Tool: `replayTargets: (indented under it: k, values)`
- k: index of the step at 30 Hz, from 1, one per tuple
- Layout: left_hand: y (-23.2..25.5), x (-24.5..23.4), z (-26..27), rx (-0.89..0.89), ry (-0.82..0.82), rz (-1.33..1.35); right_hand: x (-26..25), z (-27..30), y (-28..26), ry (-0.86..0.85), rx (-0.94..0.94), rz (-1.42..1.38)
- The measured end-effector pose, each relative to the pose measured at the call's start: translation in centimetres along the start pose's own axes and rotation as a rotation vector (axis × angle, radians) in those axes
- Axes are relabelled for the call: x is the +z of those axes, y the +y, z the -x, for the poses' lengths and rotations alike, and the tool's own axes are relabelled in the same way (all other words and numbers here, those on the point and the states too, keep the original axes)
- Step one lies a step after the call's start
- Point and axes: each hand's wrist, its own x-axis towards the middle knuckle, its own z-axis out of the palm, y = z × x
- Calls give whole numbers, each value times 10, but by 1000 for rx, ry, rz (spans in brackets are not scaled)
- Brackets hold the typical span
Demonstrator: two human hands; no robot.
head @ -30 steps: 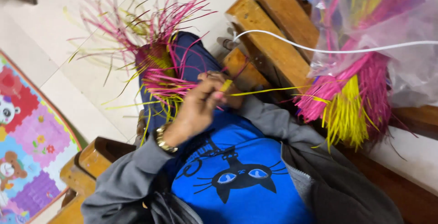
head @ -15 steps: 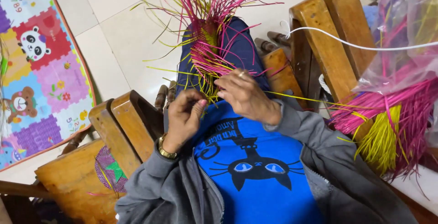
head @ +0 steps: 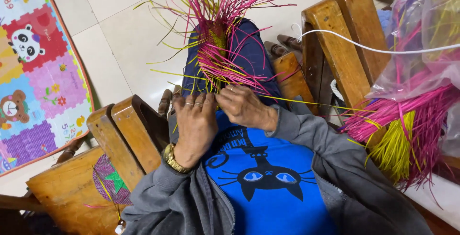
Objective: A person is weaving together colorful plastic strands to create a structured object, likely a basket or decorative item.
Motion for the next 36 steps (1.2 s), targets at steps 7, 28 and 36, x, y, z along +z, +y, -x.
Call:
replayTargets:
  k: [7, 28, 36]
  values:
    - [-9, 29, 30, -109, -124, 213, -3, -4, 1, 68, -47, 7]
    - [-74, -125, 14, -833, 464, 1959, -1, 71, 137, 219, 375, 349]
    - [-140, -123, 34, -609, 517, 1796, -7, 95, 157, 275, 477, 346]
